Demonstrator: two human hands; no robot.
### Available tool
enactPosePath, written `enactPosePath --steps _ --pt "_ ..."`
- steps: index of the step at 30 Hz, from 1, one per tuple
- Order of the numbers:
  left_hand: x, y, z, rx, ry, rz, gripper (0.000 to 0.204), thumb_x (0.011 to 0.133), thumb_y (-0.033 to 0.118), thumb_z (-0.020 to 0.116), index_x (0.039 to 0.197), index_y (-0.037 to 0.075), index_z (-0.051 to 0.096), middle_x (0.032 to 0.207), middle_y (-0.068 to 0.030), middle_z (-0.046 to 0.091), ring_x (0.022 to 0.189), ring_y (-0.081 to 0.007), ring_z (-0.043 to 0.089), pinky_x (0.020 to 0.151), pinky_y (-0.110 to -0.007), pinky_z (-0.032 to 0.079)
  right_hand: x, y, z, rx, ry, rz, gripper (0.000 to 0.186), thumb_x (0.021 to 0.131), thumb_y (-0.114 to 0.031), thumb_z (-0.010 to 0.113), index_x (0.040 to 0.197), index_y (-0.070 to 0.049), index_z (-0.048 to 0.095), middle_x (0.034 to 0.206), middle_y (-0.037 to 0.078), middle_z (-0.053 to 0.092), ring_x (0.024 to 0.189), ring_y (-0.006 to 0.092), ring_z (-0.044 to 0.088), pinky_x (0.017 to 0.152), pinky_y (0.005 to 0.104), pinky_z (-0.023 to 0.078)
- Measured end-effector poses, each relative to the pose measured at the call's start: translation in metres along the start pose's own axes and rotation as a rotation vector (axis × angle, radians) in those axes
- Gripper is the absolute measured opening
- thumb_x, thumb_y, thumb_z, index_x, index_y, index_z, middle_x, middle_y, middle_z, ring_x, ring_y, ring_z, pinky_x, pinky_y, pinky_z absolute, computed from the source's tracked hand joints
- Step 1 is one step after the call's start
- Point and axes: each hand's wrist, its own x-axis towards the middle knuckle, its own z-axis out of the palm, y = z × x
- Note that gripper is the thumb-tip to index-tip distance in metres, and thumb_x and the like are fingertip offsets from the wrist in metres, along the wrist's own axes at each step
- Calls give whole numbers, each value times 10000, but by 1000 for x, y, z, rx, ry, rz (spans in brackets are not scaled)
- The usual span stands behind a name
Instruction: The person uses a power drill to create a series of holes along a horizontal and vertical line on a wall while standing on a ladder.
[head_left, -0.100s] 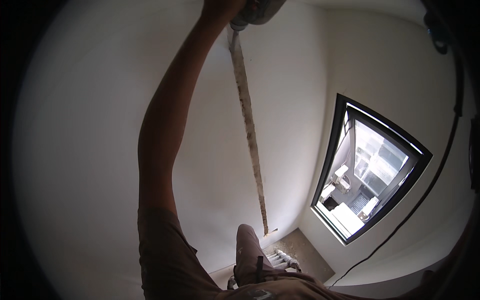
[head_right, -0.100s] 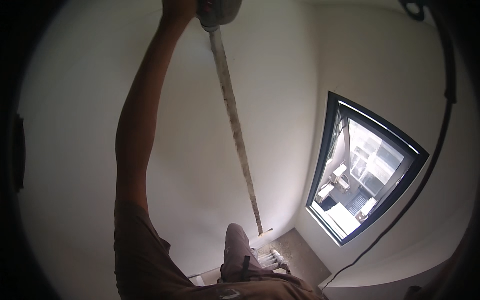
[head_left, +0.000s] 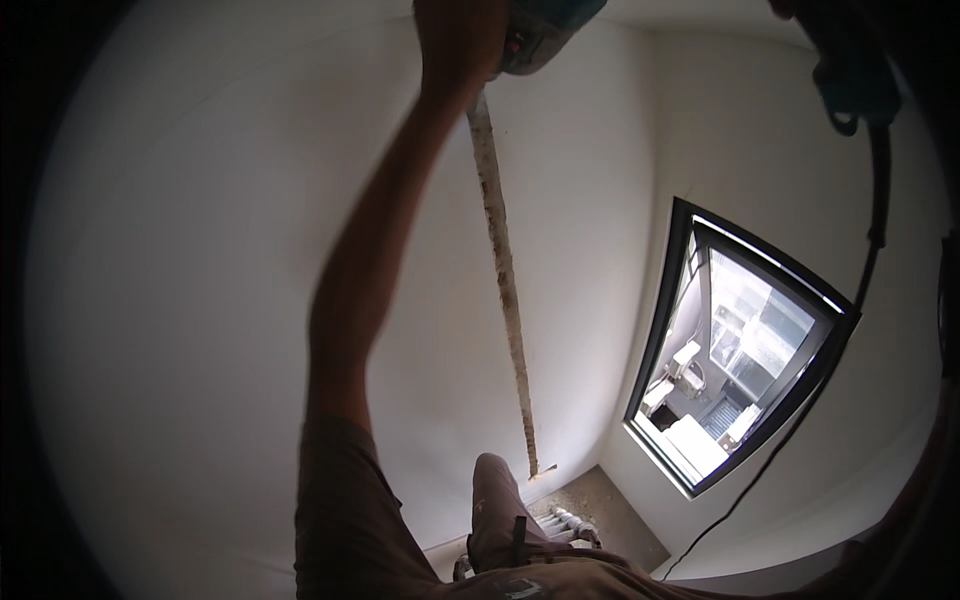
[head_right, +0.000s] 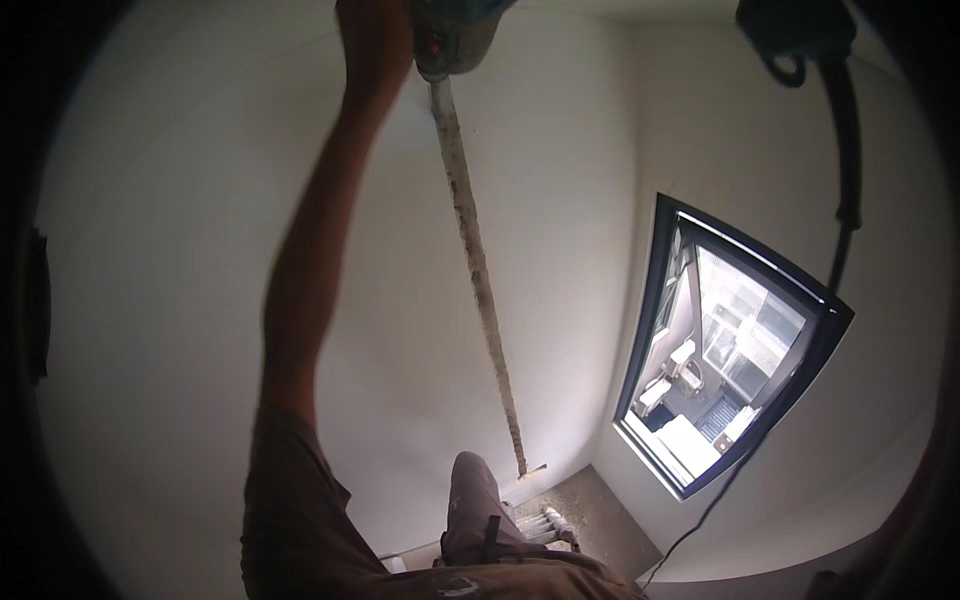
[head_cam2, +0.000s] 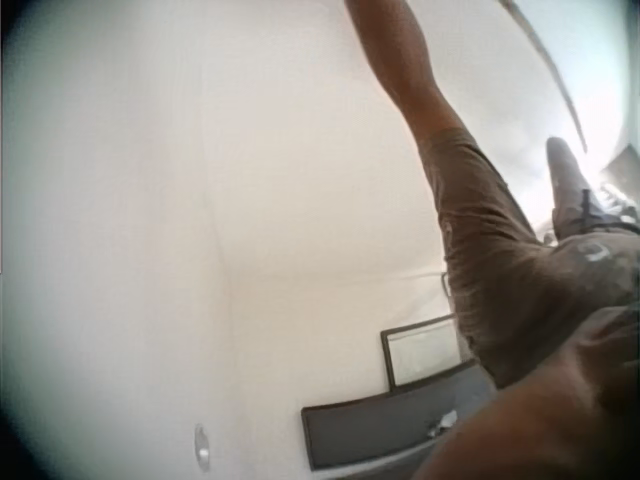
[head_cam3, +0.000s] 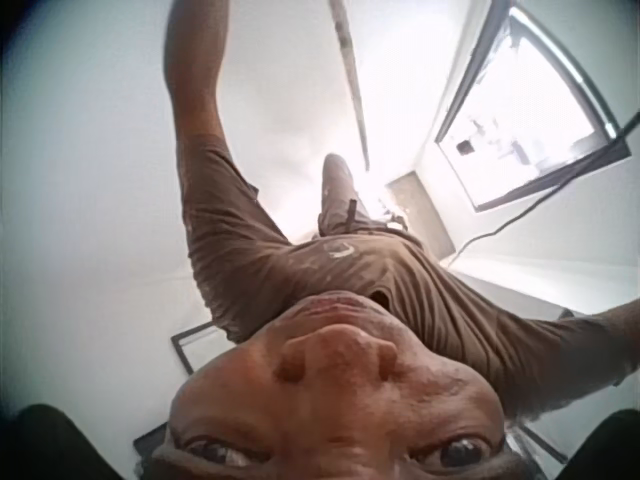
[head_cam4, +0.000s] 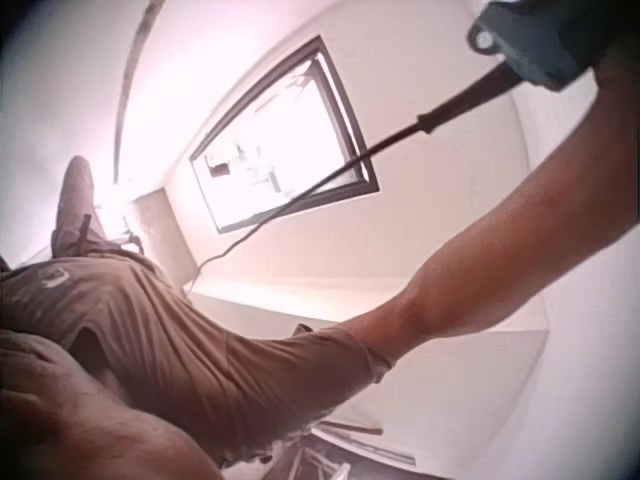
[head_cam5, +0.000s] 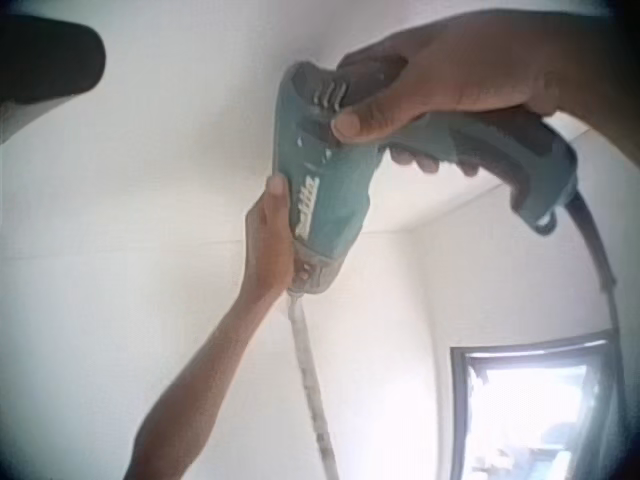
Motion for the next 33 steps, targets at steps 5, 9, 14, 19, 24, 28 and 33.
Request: enactPosePath --steps 5,9,14,19,24,28,33 --pt "-122 26 82 -1033 348 -897 1010 786 714 545 1379 -41 231 1322 -162 349 1181 -253 410 1032 -442 375 -3 -19 -29 -40 -98 23 554 867 -381 619 1234 6 469 804 100 593 708 177 604 615 313 524" --pt "-81 21 111 -1758 262 -437 1162 647 815 561 1457 106 125 1439 -171 226 1359 -307 259 1143 -501 212 7 -24 -51 225 -332 32 573 885 -370 618 1282 -9 415 796 85 596 698 159 600 612 305 512" --pt "-72 37 127 -1798 313 -292 936 756 772 483 1385 108 282 1355 -150 350 1293 -292 359 1124 -456 310 -13 45 -7 288 -172 237 689 815 -581 610 1322 -146 443 897 91 662 733 157 666 559 290 536" --pt "-75 58 134 -1801 243 -367 883 821 742 406 1401 95 248 1339 -176 353 1285 -313 370 1125 -468 317 -41 60 -18 288 -104 262 743 801 -608 601 1369 -177 393 898 95 652 780 172 657 578 315 532" --pt "-74 53 137 -1748 225 -311 910 804 763 401 1398 89 256 1347 -170 349 1294 -307 362 1122 -476 312 -44 63 -16 268 -90 252 633 810 -572 610 1280 -170 473 880 81 656 773 164 664 603 319 541" --pt "-73 40 137 -1698 219 -298 940 768 799 407 1392 107 283 1360 -143 346 1300 -300 355 1118 -484 302 -38 69 -1 253 -119 299 696 810 -592 603 1336 -175 419 838 64 635 712 139 635 561 300 527" --pt "-66 31 135 -1741 298 -202 894 785 795 386 1406 159 281 1378 -116 349 1302 -294 355 1113 -483 298 -24 55 3 132 -99 287 625 814 -560 617 1270 -156 477 821 63 640 703 136 638 569 300 528"
